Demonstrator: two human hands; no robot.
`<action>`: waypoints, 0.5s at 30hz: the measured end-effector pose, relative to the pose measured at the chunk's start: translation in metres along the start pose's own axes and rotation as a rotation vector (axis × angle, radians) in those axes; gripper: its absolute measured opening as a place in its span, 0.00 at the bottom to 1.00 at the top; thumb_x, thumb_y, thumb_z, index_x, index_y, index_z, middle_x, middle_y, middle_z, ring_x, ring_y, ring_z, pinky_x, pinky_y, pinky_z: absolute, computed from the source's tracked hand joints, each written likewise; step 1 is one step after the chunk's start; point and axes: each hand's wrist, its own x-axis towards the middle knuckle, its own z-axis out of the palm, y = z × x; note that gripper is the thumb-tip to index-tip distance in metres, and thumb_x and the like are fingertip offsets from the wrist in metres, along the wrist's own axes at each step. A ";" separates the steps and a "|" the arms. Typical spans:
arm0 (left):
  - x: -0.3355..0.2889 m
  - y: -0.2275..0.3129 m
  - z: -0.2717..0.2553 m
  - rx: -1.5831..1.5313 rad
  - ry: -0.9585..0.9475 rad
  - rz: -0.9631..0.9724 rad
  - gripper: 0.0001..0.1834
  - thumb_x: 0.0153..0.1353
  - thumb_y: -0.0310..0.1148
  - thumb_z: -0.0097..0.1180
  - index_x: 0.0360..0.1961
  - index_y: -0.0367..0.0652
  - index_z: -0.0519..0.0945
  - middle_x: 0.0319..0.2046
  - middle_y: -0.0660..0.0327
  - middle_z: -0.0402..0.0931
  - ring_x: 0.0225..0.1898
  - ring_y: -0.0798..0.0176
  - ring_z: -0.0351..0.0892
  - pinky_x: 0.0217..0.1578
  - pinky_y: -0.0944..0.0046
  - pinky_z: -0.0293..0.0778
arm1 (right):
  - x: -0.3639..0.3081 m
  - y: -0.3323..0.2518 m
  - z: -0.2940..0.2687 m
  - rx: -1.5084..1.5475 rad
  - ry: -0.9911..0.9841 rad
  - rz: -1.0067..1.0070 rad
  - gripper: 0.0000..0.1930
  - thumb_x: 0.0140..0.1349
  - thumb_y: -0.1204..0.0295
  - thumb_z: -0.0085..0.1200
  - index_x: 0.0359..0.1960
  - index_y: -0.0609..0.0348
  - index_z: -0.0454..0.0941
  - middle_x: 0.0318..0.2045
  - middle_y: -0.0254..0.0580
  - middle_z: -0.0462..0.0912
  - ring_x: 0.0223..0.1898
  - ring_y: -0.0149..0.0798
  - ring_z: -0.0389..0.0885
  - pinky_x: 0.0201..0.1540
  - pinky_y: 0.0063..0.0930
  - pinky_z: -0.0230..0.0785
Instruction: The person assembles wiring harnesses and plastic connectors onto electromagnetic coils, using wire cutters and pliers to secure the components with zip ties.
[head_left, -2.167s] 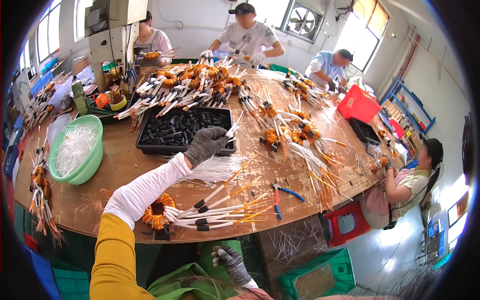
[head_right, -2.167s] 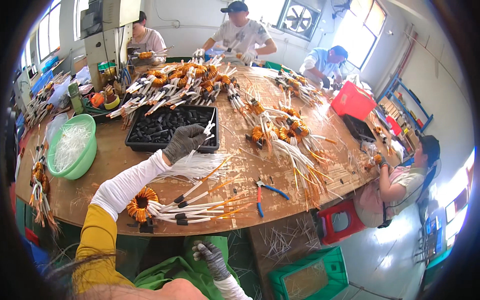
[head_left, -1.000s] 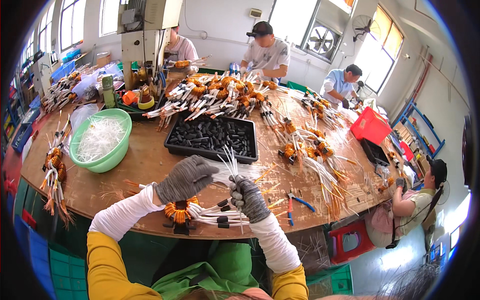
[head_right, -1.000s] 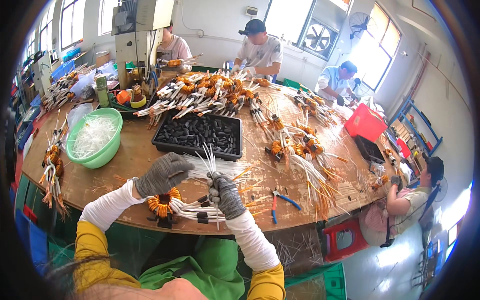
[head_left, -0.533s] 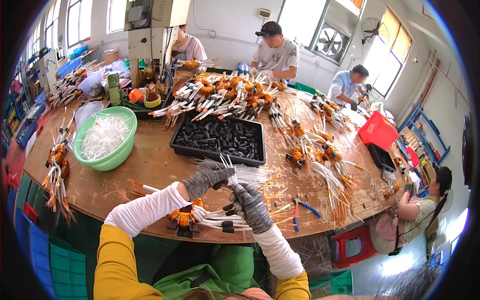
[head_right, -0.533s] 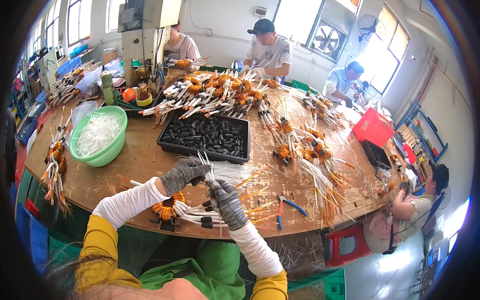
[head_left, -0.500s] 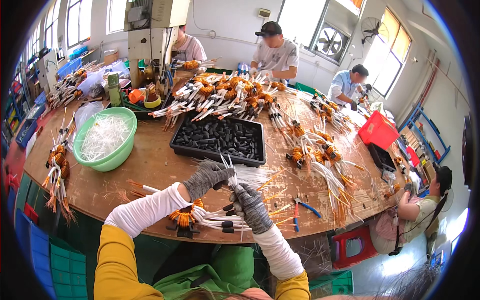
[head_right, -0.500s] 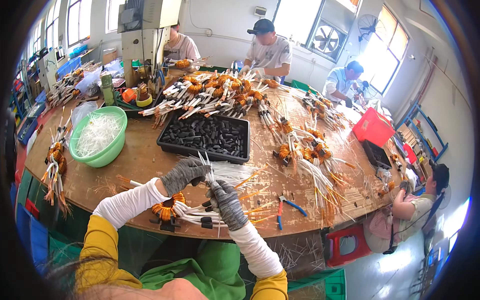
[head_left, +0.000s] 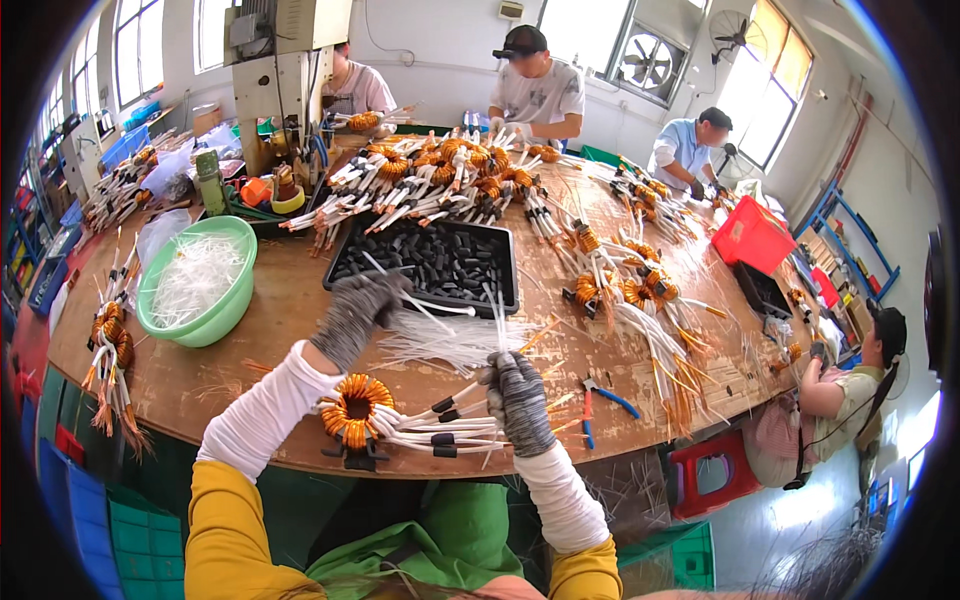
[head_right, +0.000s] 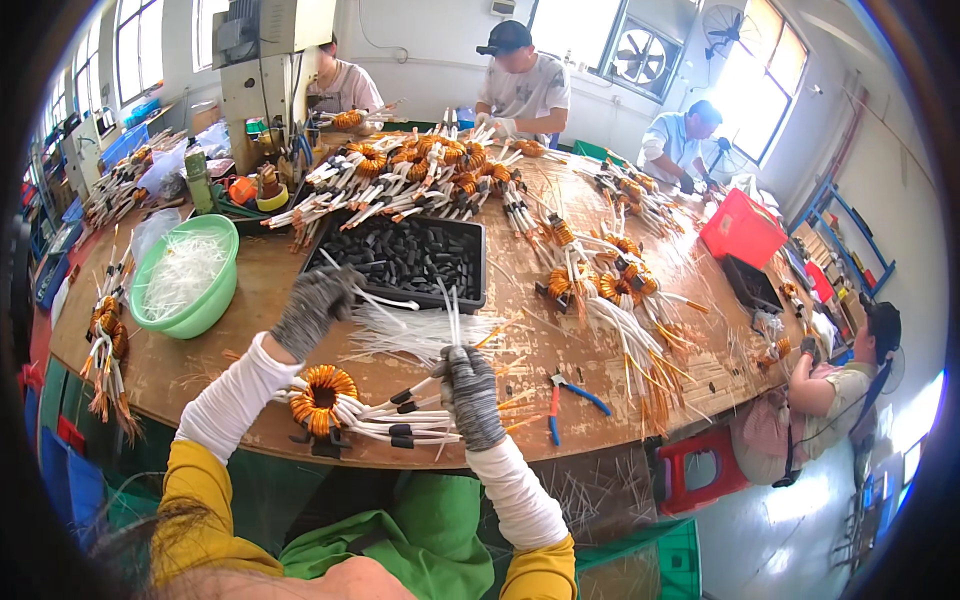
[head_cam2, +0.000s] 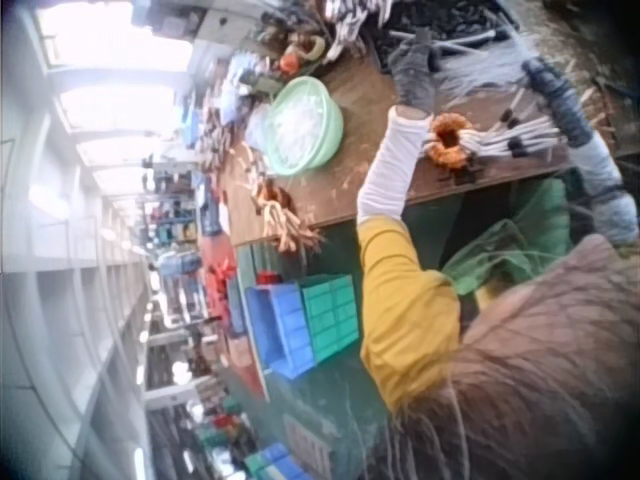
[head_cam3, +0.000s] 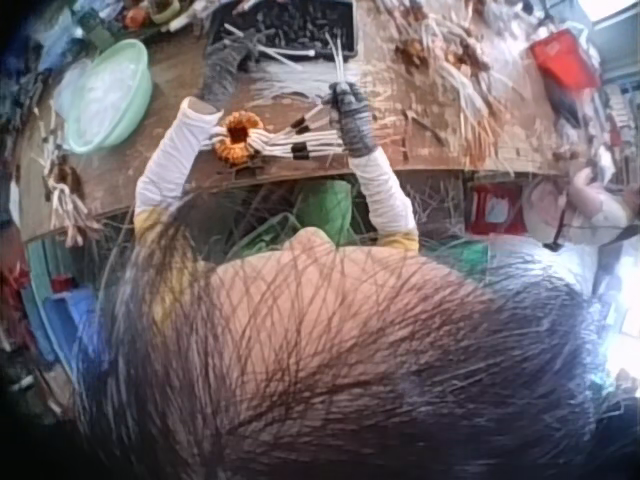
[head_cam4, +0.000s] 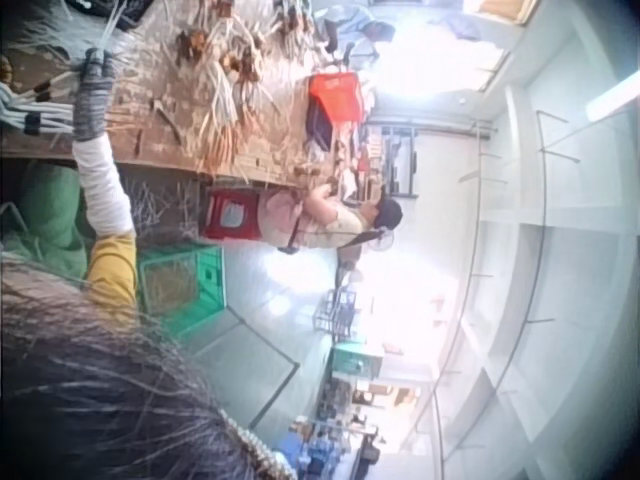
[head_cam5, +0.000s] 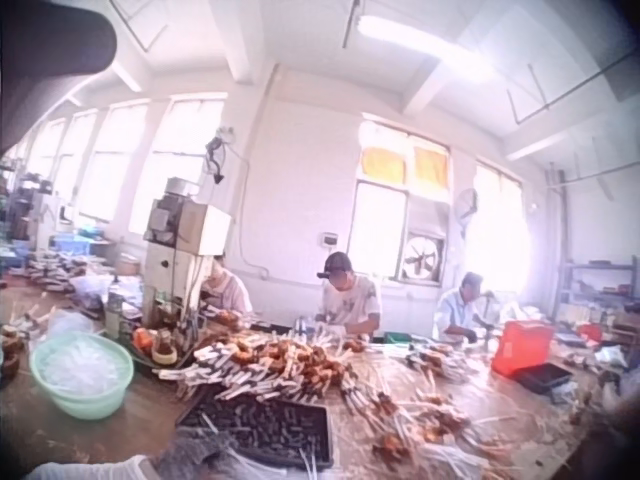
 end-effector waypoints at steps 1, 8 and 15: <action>0.005 -0.003 -0.010 -0.034 0.064 -0.001 0.09 0.55 0.34 0.56 0.30 0.39 0.80 0.17 0.65 0.73 0.15 0.73 0.69 0.14 0.75 0.65 | -0.002 -0.003 -0.004 0.002 0.037 -0.011 0.11 0.65 0.63 0.40 0.37 0.56 0.69 0.21 0.33 0.73 0.10 0.20 0.60 0.08 0.13 0.52; 0.028 -0.067 -0.007 0.087 0.067 -0.509 0.12 0.52 0.37 0.59 0.33 0.40 0.77 0.20 0.61 0.75 0.16 0.68 0.71 0.14 0.68 0.66 | -0.003 0.002 -0.019 0.160 0.072 0.026 0.12 0.64 0.61 0.41 0.38 0.55 0.69 0.21 0.30 0.72 0.10 0.20 0.61 0.08 0.13 0.53; -0.006 -0.030 0.000 0.809 0.193 0.189 0.15 0.52 0.34 0.59 0.39 0.38 0.74 0.21 0.56 0.74 0.22 0.64 0.72 0.25 0.67 0.71 | -0.003 -0.012 -0.019 0.491 0.180 -0.165 0.14 0.64 0.60 0.41 0.39 0.56 0.70 0.17 0.27 0.67 0.12 0.21 0.59 0.09 0.14 0.51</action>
